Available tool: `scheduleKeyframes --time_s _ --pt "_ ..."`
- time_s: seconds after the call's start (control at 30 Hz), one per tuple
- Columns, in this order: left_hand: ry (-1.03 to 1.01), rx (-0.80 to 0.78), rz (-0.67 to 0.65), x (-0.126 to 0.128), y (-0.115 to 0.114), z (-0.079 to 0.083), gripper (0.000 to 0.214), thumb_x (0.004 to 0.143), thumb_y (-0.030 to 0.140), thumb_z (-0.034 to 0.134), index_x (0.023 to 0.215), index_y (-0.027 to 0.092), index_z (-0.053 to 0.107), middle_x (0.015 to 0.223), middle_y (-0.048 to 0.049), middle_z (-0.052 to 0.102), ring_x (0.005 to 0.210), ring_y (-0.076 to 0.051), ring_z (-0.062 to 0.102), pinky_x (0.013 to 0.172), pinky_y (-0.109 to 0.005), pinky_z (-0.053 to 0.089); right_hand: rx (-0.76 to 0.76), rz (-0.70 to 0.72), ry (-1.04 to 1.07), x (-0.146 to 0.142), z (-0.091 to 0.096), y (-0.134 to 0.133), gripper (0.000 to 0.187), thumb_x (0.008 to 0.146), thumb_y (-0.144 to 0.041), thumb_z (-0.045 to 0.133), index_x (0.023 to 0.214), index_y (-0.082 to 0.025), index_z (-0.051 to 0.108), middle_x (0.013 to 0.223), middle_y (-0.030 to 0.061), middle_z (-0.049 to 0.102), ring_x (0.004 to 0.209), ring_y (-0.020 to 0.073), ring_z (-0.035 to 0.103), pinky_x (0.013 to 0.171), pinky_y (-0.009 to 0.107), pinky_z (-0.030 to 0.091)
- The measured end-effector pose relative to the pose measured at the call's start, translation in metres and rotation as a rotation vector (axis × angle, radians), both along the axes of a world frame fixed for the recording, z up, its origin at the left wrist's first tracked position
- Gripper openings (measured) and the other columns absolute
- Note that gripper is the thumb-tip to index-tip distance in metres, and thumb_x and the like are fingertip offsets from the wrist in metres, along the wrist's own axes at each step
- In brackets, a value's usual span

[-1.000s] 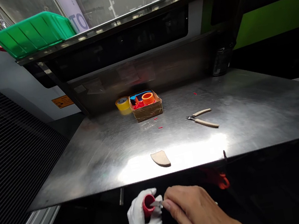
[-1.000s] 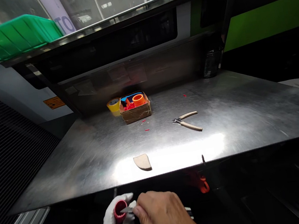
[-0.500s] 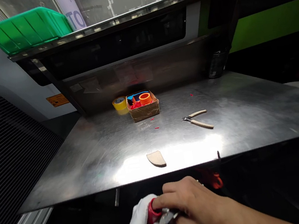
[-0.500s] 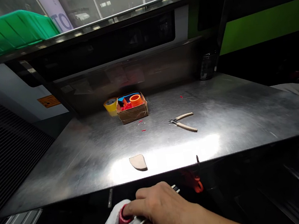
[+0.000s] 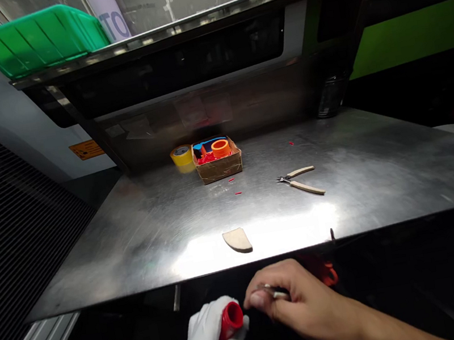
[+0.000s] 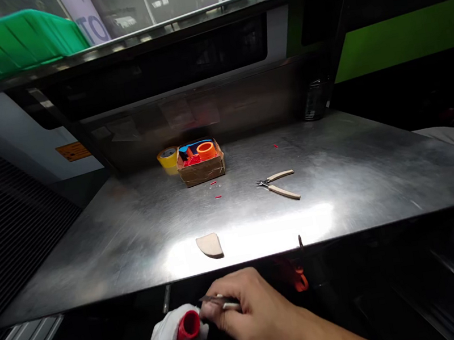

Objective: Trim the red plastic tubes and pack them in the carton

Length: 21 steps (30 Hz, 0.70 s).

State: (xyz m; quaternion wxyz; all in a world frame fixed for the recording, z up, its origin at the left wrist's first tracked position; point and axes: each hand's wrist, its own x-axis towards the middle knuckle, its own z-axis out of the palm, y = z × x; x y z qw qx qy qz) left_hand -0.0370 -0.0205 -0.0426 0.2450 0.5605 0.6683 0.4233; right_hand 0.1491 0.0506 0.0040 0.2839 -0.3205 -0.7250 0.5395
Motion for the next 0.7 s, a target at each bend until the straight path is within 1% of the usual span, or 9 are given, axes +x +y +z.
scheduleKeyframes --time_s 0.1,0.2,0.27,0.33,0.4,0.47,0.57,0.6,0.7 --pt "0.131 0.183 -0.023 -0.004 0.0 -0.014 0.025 0.079 0.03 0.066 0.104 0.036 0.064 0.093 0.0023 0.067 0.089 -0.023 0.057 0.081 -0.034 0.042 -0.22 0.097 0.02 -0.01 -0.002 -0.011 0.02 0.091 -0.023 0.046 0.077 -0.015 0.058 0.064 -0.0035 0.051 0.058 0.0088 0.042 0.052 0.02 0.032" --pt "0.25 0.344 -0.044 -0.005 0.0 -0.024 0.041 0.079 0.018 0.062 0.115 0.037 0.058 0.1 0.0013 0.067 0.09 -0.023 0.058 0.085 -0.037 0.039 -0.346 0.139 0.086 -0.019 -0.006 -0.018 0.017 0.09 -0.022 0.046 0.081 -0.015 0.058 0.068 -0.0017 0.056 0.061 0.0103 0.05 0.055 0.02 0.037" --pt "0.262 0.396 -0.047 -0.004 0.0 -0.028 0.046 0.077 0.014 0.061 0.117 0.037 0.058 0.1 0.0012 0.068 0.089 -0.023 0.059 0.087 -0.038 0.038 -0.318 0.127 0.098 -0.022 -0.009 -0.02 0.017 0.09 -0.024 0.046 0.084 -0.016 0.06 0.07 -0.0011 0.058 0.062 0.0112 0.052 0.055 0.02 0.038" --pt "0.185 0.381 -0.028 0.0 0.0 -0.027 0.042 0.076 0.015 0.063 0.112 0.037 0.062 0.098 0.0011 0.069 0.088 -0.024 0.06 0.086 -0.037 0.039 -0.126 0.084 0.046 -0.023 -0.012 -0.021 0.013 0.085 -0.02 0.05 0.086 -0.016 0.062 0.071 -0.0008 0.059 0.063 0.0117 0.053 0.057 0.02 0.037" --pt "0.036 0.251 0.007 0.004 0.0 -0.023 0.034 0.073 0.02 0.068 0.104 0.035 0.068 0.096 -0.0002 0.069 0.089 -0.025 0.06 0.086 -0.037 0.041 0.127 0.039 -0.013 -0.022 -0.015 -0.021 0.014 0.076 -0.013 0.054 0.086 -0.017 0.064 0.073 -0.0008 0.06 0.063 0.0115 0.053 0.058 0.021 0.036" --pt "-0.18 0.012 0.03 0.009 0.001 -0.017 0.027 0.07 0.029 0.073 0.097 0.03 0.07 0.093 -0.0026 0.069 0.09 -0.026 0.06 0.085 -0.035 0.043 0.268 0.017 -0.007 -0.018 -0.015 -0.018 0.019 0.071 -0.008 0.055 0.085 -0.018 0.064 0.075 -0.0009 0.062 0.064 0.011 0.053 0.059 0.02 0.036" --pt "-0.549 -0.316 -0.033 0.012 0.003 -0.004 0.024 0.073 0.042 0.071 0.085 0.021 0.067 0.076 -0.003 0.065 0.076 -0.022 0.06 0.073 -0.031 0.045 0.254 -0.071 0.035 -0.01 -0.012 -0.012 0.009 0.078 -0.011 0.054 0.079 -0.018 0.06 0.071 -0.0023 0.06 0.063 0.0094 0.052 0.058 0.019 0.035" --pt "-0.67 -0.374 -0.064 0.012 0.004 -0.001 0.026 0.077 0.045 0.067 0.084 0.02 0.065 0.073 -0.0026 0.063 0.069 -0.019 0.058 0.067 -0.029 0.044 0.238 -0.111 0.034 -0.008 -0.011 -0.01 0.008 0.082 -0.014 0.054 0.075 -0.018 0.057 0.068 -0.003 0.057 0.061 0.0089 0.05 0.057 0.019 0.034" --pt "-1.022 -0.458 -0.079 0.009 0.003 0.007 0.035 0.087 0.047 0.053 0.094 0.015 0.065 0.073 -0.0041 0.061 0.059 -0.014 0.053 0.058 -0.026 0.041 0.225 -0.176 -0.043 -0.004 -0.012 -0.004 0.024 0.089 -0.024 0.053 0.066 -0.018 0.046 0.062 -0.0047 0.048 0.056 0.0086 0.042 0.053 0.021 0.03"
